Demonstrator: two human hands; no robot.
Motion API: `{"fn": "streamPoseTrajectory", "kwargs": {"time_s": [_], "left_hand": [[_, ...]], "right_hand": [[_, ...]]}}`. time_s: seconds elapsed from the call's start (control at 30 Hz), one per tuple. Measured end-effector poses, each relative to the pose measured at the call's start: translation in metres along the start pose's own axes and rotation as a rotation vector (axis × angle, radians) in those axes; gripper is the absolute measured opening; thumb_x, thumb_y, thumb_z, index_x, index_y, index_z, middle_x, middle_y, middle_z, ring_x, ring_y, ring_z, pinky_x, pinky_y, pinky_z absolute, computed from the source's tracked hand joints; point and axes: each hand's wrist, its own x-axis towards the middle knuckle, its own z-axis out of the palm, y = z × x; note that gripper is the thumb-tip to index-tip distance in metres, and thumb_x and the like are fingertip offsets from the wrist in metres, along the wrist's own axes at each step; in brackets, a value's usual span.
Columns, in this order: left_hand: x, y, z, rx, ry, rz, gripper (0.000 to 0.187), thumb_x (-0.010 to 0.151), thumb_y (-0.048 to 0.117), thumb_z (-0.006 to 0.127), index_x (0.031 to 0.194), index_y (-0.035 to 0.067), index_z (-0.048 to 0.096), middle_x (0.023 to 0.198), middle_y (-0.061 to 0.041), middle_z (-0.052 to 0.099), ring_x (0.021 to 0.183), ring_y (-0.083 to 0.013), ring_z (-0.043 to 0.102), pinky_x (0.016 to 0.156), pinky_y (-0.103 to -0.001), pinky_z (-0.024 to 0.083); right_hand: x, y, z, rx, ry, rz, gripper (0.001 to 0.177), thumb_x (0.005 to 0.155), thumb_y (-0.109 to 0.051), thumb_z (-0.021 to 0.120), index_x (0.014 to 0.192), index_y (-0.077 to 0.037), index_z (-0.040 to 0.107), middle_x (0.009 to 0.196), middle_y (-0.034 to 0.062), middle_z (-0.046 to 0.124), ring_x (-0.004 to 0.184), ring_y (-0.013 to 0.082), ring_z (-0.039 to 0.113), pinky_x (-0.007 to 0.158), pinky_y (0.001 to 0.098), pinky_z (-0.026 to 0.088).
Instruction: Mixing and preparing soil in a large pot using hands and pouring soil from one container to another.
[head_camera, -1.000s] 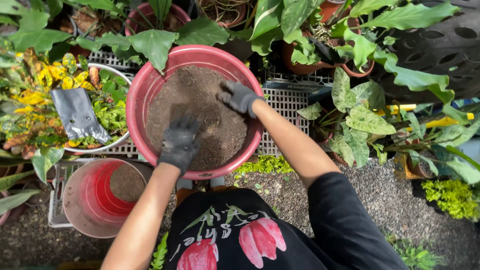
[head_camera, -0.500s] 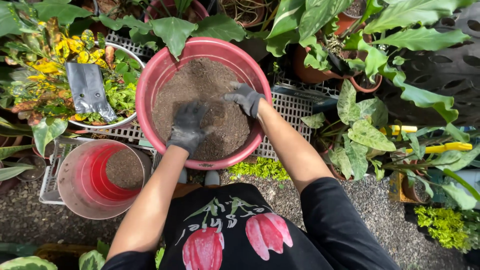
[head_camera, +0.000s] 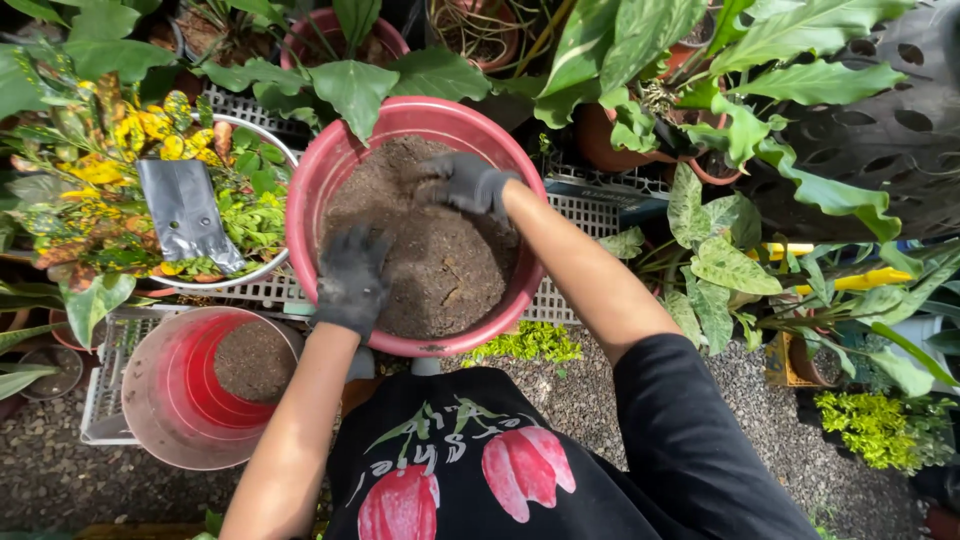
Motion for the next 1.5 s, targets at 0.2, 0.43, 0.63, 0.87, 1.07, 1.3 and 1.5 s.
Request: {"fn": "streamPoseTrajectory", "kwargs": {"time_s": [0.2,0.43,0.63,0.87,1.07,1.3,1.5], "left_hand": [[-0.009,-0.008,0.001,-0.099,0.177,0.078,0.053,0.087,0.028,0.077,0.132,0.006,0.059,0.145,-0.019,0.053,0.129,-0.0418,0.053,0.11,-0.051,0.046],[-0.013,-0.005,-0.01,-0.157,0.101,0.017,0.076,0.064,0.02,0.084,0.132,0.004,0.056,0.144,-0.02,0.051,0.128,-0.0434,0.051,0.109,-0.051,0.044],[-0.004,0.003,-0.024,-0.068,-0.081,-0.028,0.076,0.064,0.021,0.083,0.132,0.003,0.055,0.146,-0.019,0.048,0.131,-0.0403,0.048,0.11,-0.048,0.042],[0.051,-0.042,0.041,-0.143,0.078,-0.066,0.041,0.097,0.025,0.063,0.133,0.007,0.057,0.139,-0.023,0.055,0.131,-0.0419,0.052,0.111,-0.051,0.045],[0.167,-0.038,0.052,-0.236,-0.22,-0.255,0.055,0.099,0.036,0.053,0.15,0.017,0.049,0.132,-0.028,0.059,0.118,-0.0486,0.06,0.099,-0.059,0.048],[0.226,-0.028,0.147,-0.008,-0.479,0.139,0.05,0.104,0.037,0.047,0.149,0.015,0.048,0.155,-0.018,0.048,0.136,-0.0392,0.053,0.112,-0.054,0.042],[0.199,0.036,0.035,-0.359,-0.722,0.2,0.051,0.101,0.034,0.054,0.149,0.016,0.048,0.154,-0.011,0.051,0.14,-0.0313,0.05,0.118,-0.045,0.038]], "right_hand": [[0.09,0.112,0.016,-0.139,-0.038,-0.192,0.028,0.106,-0.026,0.059,0.13,-0.017,0.069,0.128,0.006,0.072,0.118,0.0263,0.065,0.104,0.0378,0.051],[0.068,0.026,0.059,-0.693,-0.219,0.066,0.033,0.097,-0.043,0.063,0.121,-0.023,0.072,0.146,0.0011,0.052,0.141,0.0331,0.041,0.112,0.0602,0.03],[-0.023,-0.082,0.035,-0.062,-0.218,0.59,0.038,0.096,-0.034,0.06,0.13,-0.019,0.069,0.152,0.0076,0.055,0.122,0.0342,0.07,0.101,0.0492,0.056],[-0.116,0.067,0.041,0.453,0.146,0.124,0.06,0.102,-0.023,0.058,0.154,-0.001,0.036,0.141,0.0149,0.055,0.124,0.0253,0.054,0.103,0.0331,0.045],[-0.123,0.081,0.058,0.294,0.482,0.474,0.07,0.103,-0.036,0.054,0.154,0.002,0.024,0.139,0.0147,0.064,0.129,0.0229,0.061,0.108,0.0315,0.047],[-0.058,0.106,0.07,0.235,0.629,0.495,0.061,0.101,-0.037,0.062,0.147,0.001,0.048,0.143,0.0184,0.055,0.133,0.0294,0.053,0.109,0.0362,0.042],[-0.075,0.088,0.074,0.656,0.603,0.314,0.056,0.09,-0.012,0.078,0.139,0.003,0.057,0.134,0.0158,0.062,0.125,0.0287,0.058,0.109,0.0401,0.046]]}}
